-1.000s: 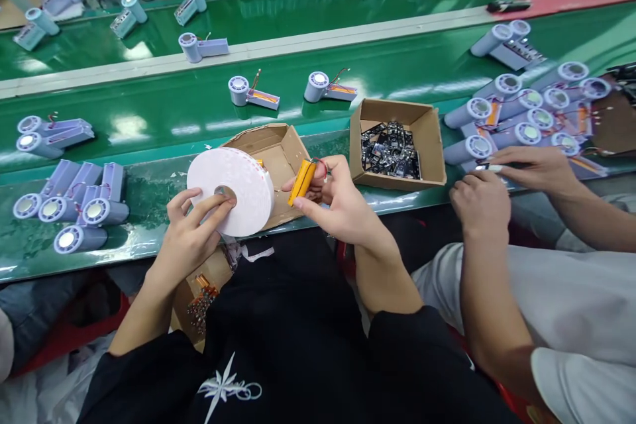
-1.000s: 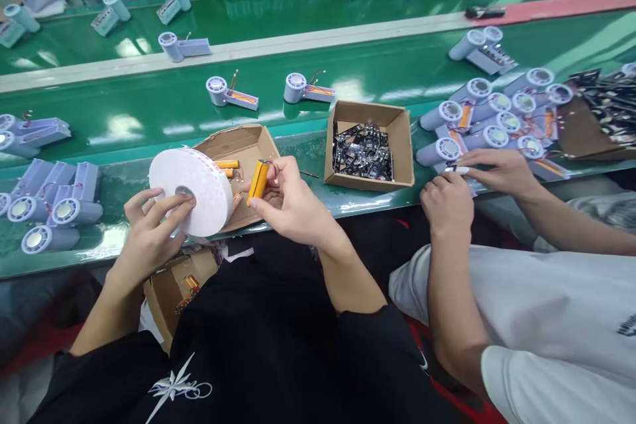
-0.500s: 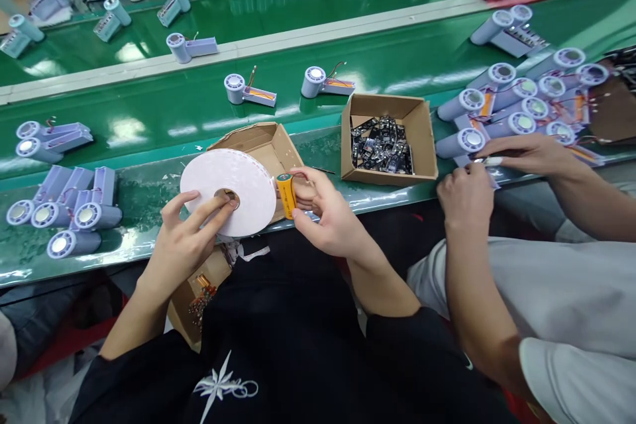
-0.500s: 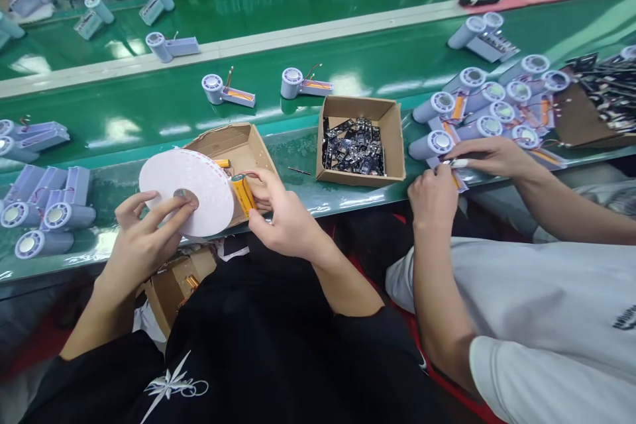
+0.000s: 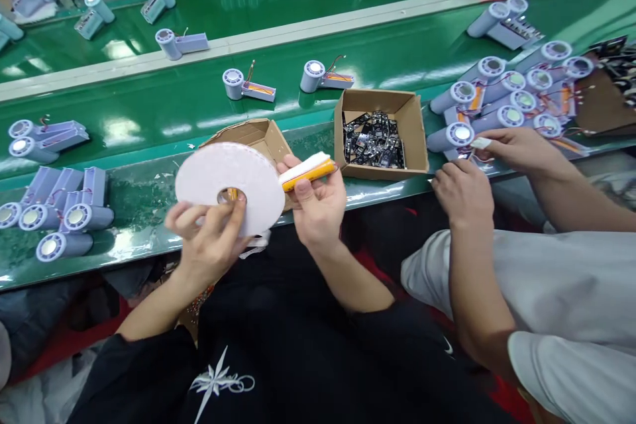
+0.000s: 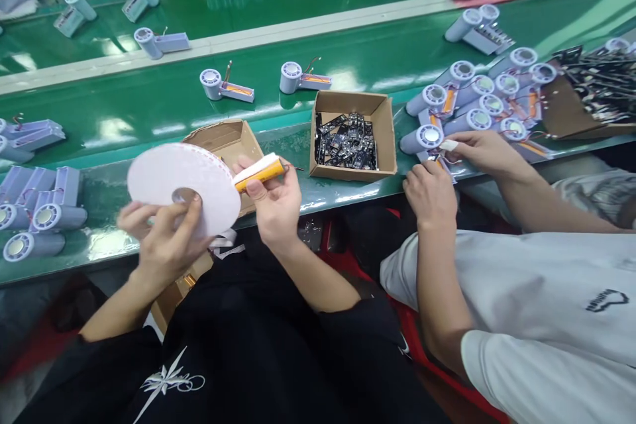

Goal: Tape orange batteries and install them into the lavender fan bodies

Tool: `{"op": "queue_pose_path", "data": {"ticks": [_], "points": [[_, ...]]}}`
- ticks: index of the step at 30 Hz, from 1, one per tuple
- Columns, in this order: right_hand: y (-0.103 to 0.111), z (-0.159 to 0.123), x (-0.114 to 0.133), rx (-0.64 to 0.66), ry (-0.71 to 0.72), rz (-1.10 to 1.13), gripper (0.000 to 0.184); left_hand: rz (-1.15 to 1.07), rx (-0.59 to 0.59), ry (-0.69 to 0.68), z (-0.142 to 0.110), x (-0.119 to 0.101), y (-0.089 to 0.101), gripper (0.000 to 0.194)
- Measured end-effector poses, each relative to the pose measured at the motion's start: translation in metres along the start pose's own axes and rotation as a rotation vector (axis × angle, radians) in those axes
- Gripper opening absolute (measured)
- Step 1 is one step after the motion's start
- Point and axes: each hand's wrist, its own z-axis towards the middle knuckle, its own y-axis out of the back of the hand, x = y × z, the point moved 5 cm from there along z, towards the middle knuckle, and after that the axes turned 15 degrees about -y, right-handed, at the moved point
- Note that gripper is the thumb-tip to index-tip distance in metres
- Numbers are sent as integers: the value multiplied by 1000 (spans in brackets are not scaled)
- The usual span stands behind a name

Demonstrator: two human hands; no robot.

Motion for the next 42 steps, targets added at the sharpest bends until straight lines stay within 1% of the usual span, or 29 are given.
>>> {"op": "queue_pose_path", "data": {"ticks": [2,4,5,6,7,9,10,11,12,13,14,16,17,18,19,21,22,24,26,27,29,31,33,35,37,39,40,42], "points": [[18,9,7,-96,67,-9,75,-68,-6,-42,-3,-19,-5,74],[45,22,29,-195,196,-41,59,-158,65,-88,3,-28,-10,68],[58,28,41,-253,263,-49,50,-199,123,-88,9,-26,-15,68],[67,33,51,-293,314,-62,42,-235,184,-70,18,-18,-21,69],[71,39,55,-299,325,-90,38,-271,244,-37,26,-3,-29,74],[65,42,52,-205,277,-113,34,-396,342,-2,35,34,-44,85],[60,39,48,-165,267,-95,36,-479,366,2,34,53,-49,88],[56,32,42,-143,264,-63,41,-548,366,23,28,71,-50,87],[55,24,35,-147,263,-26,46,-584,344,78,18,88,-47,82],[56,16,28,-168,252,3,49,-566,306,175,2,105,-42,73],[59,11,21,-194,224,19,50,-483,261,310,-17,123,-33,64],[67,9,7,-234,139,21,49,-167,201,614,-67,156,-10,56],[71,12,1,-242,109,19,50,15,203,734,-93,171,3,56],[74,16,-4,-240,92,20,52,160,231,813,-115,184,14,55],[77,20,-8,-229,87,24,54,254,281,854,-134,197,21,54],[81,28,-13,-195,99,42,59,298,404,858,-160,216,26,50],[82,30,-15,-179,107,56,61,279,463,837,-167,223,25,48],[83,29,-17,-157,119,83,62,236,553,774,-169,231,21,45],[82,25,-15,-135,121,95,61,201,592,697,-157,234,11,42],[80,23,-13,-126,123,93,61,179,592,650,-145,236,3,41],[70,23,-3,-106,142,75,63,134,551,537,-111,243,-20,40],[52,30,14,-70,197,34,65,76,500,398,-62,256,-55,40],[28,42,37,-15,274,-29,63,15,491,267,-5,272,-95,40],[5,55,63,19,355,-104,59,-41,548,154,48,288,-135,39],[-16,71,86,21,424,-189,56,-75,658,65,86,301,-167,37],[-36,92,103,36,484,-255,55,-80,777,23,107,310,-188,36],[-45,107,107,65,508,-276,55,-68,823,39,111,313,-194,37],[-65,145,106,162,527,-309,56,-26,880,142,113,317,-200,41]]}}
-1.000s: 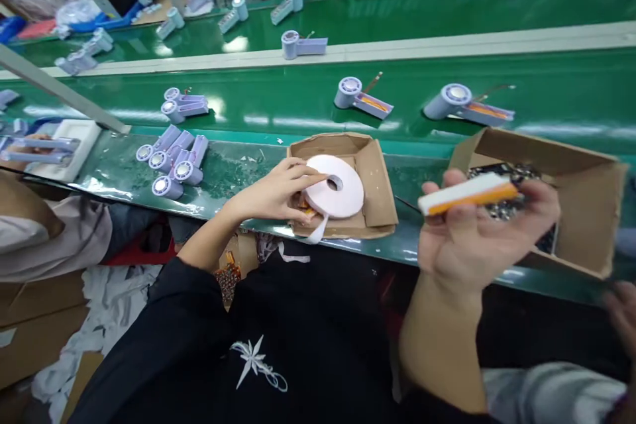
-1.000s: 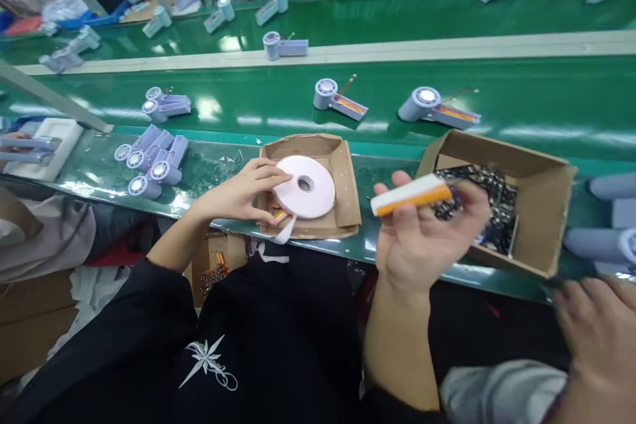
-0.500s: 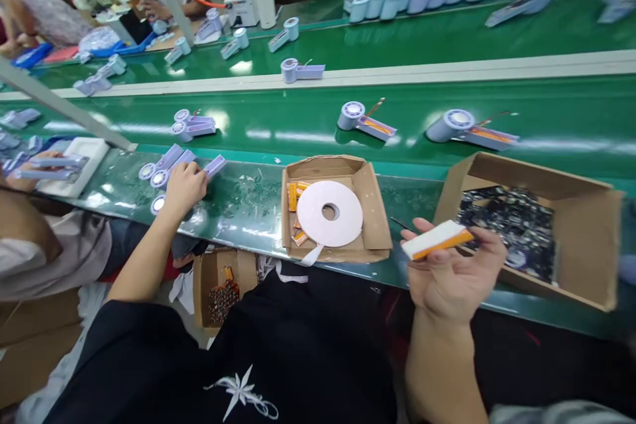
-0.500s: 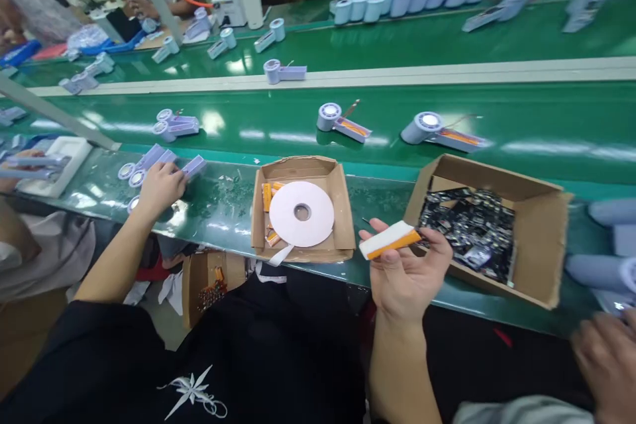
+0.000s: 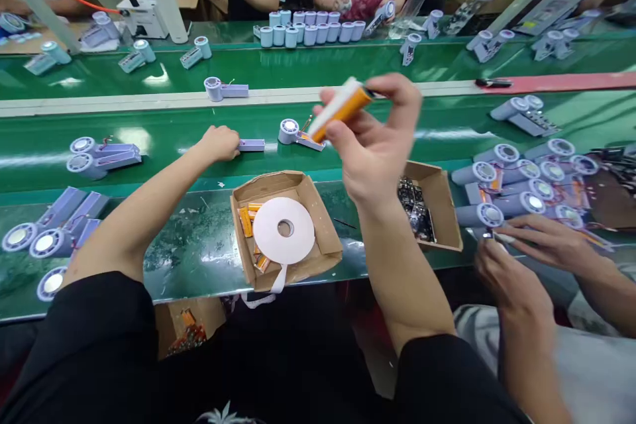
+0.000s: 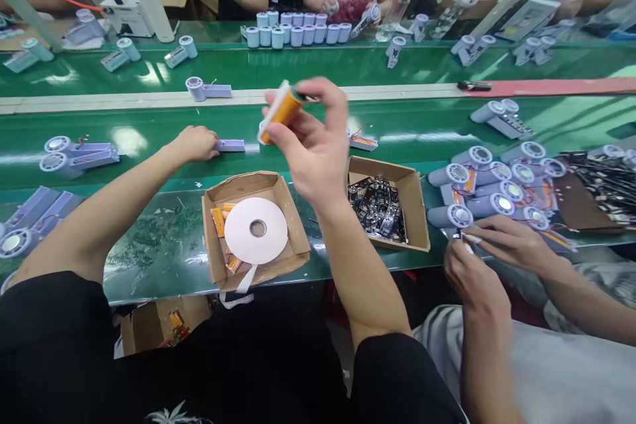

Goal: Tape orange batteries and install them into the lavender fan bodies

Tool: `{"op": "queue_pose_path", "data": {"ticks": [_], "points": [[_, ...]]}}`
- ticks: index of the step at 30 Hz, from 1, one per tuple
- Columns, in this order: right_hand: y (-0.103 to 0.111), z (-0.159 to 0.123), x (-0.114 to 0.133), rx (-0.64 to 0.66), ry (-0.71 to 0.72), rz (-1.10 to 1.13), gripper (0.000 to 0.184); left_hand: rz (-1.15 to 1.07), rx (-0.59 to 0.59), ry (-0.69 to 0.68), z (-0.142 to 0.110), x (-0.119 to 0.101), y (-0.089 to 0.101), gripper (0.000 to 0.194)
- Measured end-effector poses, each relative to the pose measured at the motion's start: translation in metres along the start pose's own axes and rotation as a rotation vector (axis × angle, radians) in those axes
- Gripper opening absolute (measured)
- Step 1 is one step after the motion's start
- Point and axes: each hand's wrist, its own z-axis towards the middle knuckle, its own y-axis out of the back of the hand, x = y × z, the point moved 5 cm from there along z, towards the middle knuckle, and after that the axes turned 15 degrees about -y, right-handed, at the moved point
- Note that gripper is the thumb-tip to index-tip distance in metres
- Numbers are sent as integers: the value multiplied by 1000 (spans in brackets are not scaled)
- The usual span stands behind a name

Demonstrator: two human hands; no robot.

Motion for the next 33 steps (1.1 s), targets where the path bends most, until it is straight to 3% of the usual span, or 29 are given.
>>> {"op": "queue_pose_path", "data": {"ticks": [2,4,7,10,17,21,27,33], "points": [[-21,35,-31,132,-37,-36,54,-3,13,112,-1,-1,-3,44],[-43,62,-69,262,-132,-126,50,18,-3,126,-3,-8,-4,43],[-65,79,-113,383,-228,-273,50,45,-51,6,-3,-18,-6,42],[-72,76,-133,440,-241,-321,51,-30,-75,-96,2,-15,-6,37],[-64,64,-160,430,-340,-303,50,-244,-23,-156,20,1,3,28],[-66,63,-164,454,-339,-410,49,-346,-120,-117,23,0,6,32],[-73,58,-156,562,-284,-865,47,-449,-296,15,30,1,-2,33],[-97,57,-153,777,-185,-1360,44,-653,-432,-15,36,-4,-9,25]]}}
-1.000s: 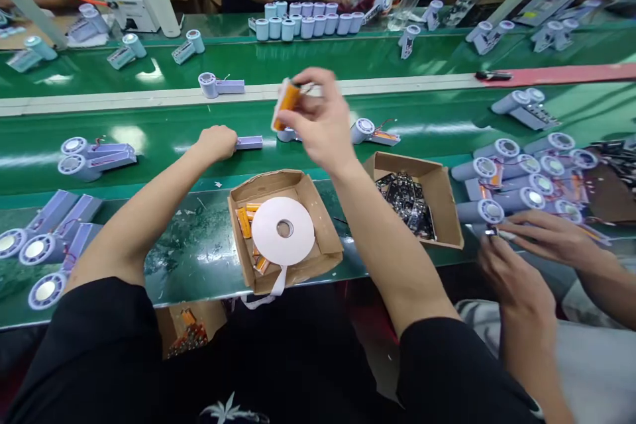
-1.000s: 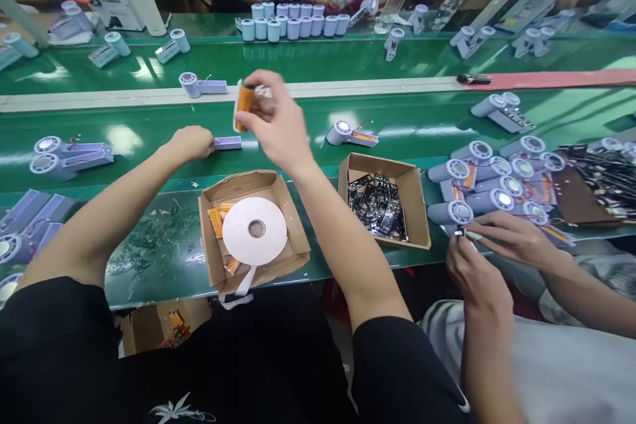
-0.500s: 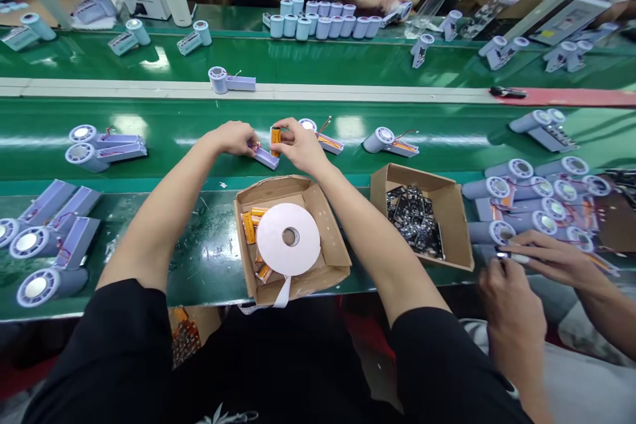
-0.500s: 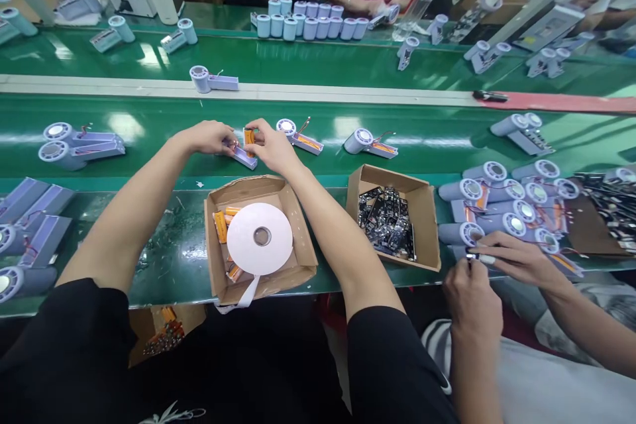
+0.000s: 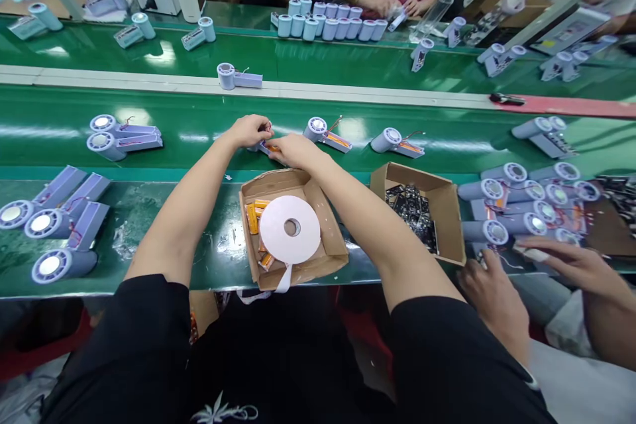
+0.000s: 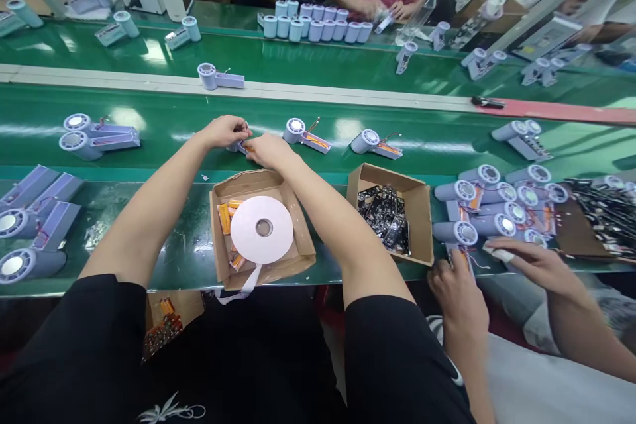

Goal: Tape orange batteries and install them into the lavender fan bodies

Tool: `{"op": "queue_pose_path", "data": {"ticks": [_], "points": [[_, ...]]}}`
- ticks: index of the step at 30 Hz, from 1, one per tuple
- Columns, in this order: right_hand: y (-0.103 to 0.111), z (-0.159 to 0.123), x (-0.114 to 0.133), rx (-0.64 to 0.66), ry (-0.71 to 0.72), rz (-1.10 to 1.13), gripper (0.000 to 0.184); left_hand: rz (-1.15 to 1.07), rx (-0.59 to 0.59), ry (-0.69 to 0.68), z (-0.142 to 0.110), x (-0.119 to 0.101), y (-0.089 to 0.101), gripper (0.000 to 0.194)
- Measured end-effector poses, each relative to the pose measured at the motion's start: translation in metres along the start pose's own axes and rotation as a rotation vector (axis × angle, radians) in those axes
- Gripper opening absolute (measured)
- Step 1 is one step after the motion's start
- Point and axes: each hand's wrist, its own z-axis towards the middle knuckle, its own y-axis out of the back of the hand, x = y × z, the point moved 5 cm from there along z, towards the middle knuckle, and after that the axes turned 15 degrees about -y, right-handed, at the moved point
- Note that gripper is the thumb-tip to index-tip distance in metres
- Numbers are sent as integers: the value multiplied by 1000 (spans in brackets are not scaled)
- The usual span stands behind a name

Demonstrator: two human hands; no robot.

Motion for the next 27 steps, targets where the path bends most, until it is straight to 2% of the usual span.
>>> {"op": "queue_pose_path", "data": {"ticks": [4,6,7,9,11,12,13,15,17,18,20,21,23,25,27], "points": [[12,7,11,128,-27,-127,44,-5,-21,18,4,-6,-1,23],[26,-11,7,139,-56,-78,49,12,-43,36,2,-16,4,23],[33,-29,2,92,-67,4,52,41,-79,42,-4,-25,9,23],[47,-83,-12,-112,-75,263,54,124,-194,-4,-25,-54,21,26],[48,-154,-29,-357,-42,561,46,164,-216,-189,-60,-98,23,29],[41,-188,-37,-420,-21,681,40,150,-125,-328,-80,-124,16,30],[30,-218,-42,-449,-3,768,33,133,30,-462,-102,-149,4,32],[7,-262,-50,-476,3,865,23,161,320,-606,-141,-187,-22,44],[-11,-284,-54,-507,-22,897,19,249,483,-590,-163,-204,-42,62],[-16,-289,-54,-527,-43,903,19,291,520,-556,-168,-207,-48,67],[-18,-293,-54,-564,-108,916,20,331,539,-520,-172,-210,-49,63],[-17,-294,-52,-565,-150,935,21,335,510,-523,-173,-211,-44,58],[-16,-296,-44,-491,-228,997,24,341,357,-536,-178,-217,-26,52],[-18,-298,-24,-298,-227,1078,32,354,147,-529,-191,-224,-5,54],[-23,-300,7,-66,-107,1130,35,359,-35,-498,-210,-228,7,56]]}}
